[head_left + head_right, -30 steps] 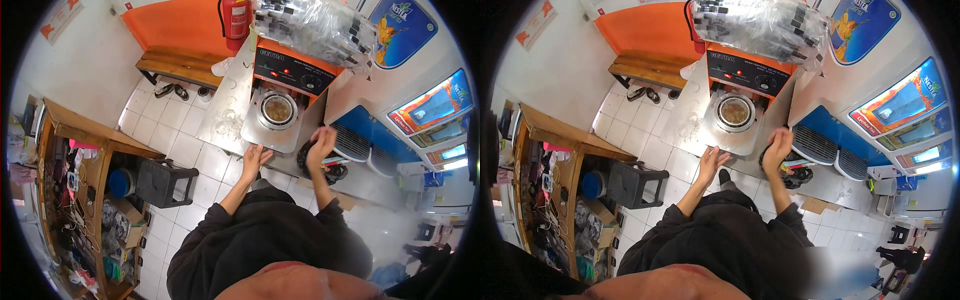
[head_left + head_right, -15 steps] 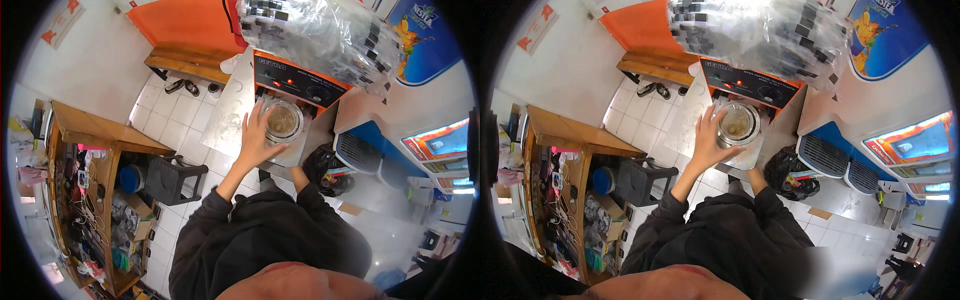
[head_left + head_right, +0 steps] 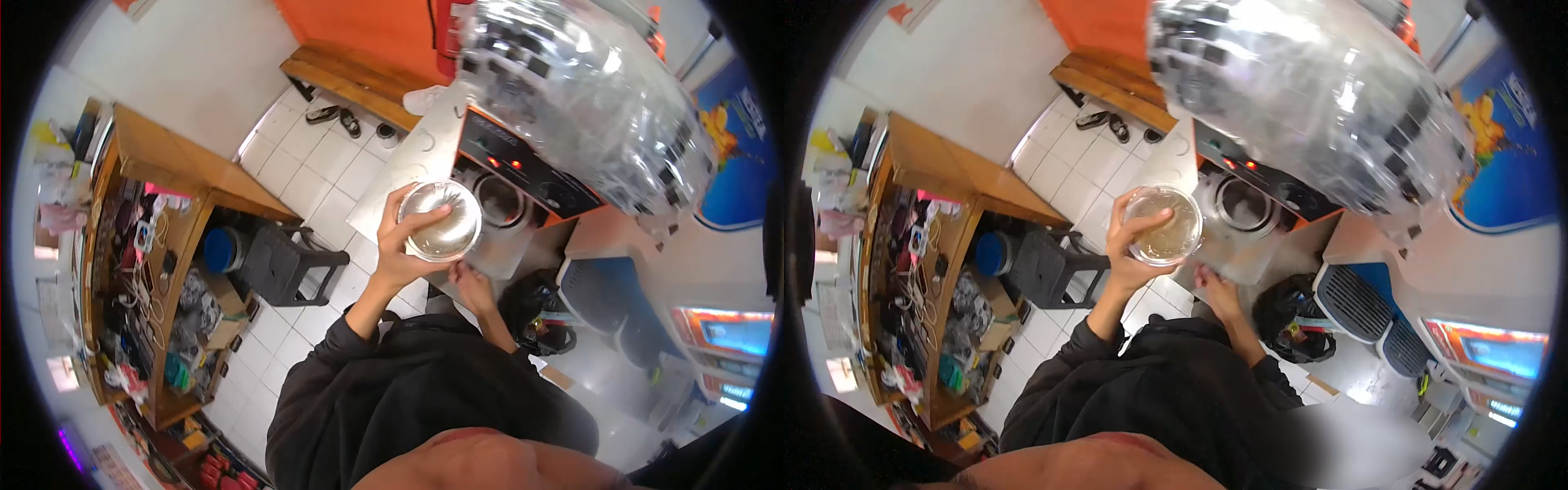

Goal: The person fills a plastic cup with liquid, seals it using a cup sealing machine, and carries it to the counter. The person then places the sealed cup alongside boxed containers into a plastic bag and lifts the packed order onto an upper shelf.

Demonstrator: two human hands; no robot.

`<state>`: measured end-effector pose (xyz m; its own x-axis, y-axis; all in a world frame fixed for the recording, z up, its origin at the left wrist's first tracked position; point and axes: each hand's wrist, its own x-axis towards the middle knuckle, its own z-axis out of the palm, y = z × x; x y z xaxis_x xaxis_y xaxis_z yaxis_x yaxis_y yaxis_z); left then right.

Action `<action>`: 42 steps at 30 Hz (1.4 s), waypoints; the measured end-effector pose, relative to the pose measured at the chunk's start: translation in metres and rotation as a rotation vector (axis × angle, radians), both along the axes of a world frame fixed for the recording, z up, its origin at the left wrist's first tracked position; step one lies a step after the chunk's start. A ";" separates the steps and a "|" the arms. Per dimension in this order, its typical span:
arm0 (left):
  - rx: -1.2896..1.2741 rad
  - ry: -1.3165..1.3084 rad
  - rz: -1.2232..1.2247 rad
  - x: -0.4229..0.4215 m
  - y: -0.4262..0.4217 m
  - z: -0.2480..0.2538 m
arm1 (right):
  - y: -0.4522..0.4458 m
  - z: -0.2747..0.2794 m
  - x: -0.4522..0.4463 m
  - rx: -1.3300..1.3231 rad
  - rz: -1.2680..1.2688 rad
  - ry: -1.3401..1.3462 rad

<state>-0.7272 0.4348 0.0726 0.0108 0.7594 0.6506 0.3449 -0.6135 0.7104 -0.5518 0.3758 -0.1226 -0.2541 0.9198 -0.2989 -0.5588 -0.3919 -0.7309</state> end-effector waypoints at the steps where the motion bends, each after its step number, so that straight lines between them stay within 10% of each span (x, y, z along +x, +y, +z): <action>1: -0.011 -0.005 0.029 -0.008 -0.004 0.003 | 0.012 0.006 -0.004 -0.054 -0.121 0.188; 7: -0.135 -0.342 0.133 -0.046 -0.034 -0.010 | 0.067 0.079 -0.009 -0.065 -0.237 0.284; 12: -0.467 -1.183 0.032 -0.068 -0.076 -0.030 | 0.071 0.117 -0.010 0.258 0.023 -0.428; 14: -0.569 -1.588 -0.103 -0.087 -0.096 -0.041 | 0.067 0.146 -0.005 0.535 0.085 -0.784; 19: -0.510 -2.066 -0.284 -0.134 -0.162 -0.080 | 0.069 0.325 -0.008 1.820 -0.883 -1.390; 21: -0.506 -2.229 -0.255 -0.151 -0.187 -0.097 | 0.078 0.381 -0.012 1.803 -0.981 -2.124; 29: -0.288 -2.824 -0.065 -0.203 -0.273 -0.143 | 0.133 0.403 0.010 1.375 -0.605 -2.797; 34: -0.011 -2.909 -0.132 -0.233 -0.328 -0.209 | 0.175 0.434 0.042 1.522 0.052 -2.097; 42: 0.307 -3.011 -0.217 -0.287 -0.393 -0.199 | 0.214 0.495 0.053 0.675 0.564 -1.585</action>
<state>-1.0139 0.0415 -0.1269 -0.2350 0.8191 -0.5233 -0.3035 -0.5733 -0.7610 -0.4990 0.5899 0.3724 -0.4209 0.8861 -0.1940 0.8298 0.2897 -0.4769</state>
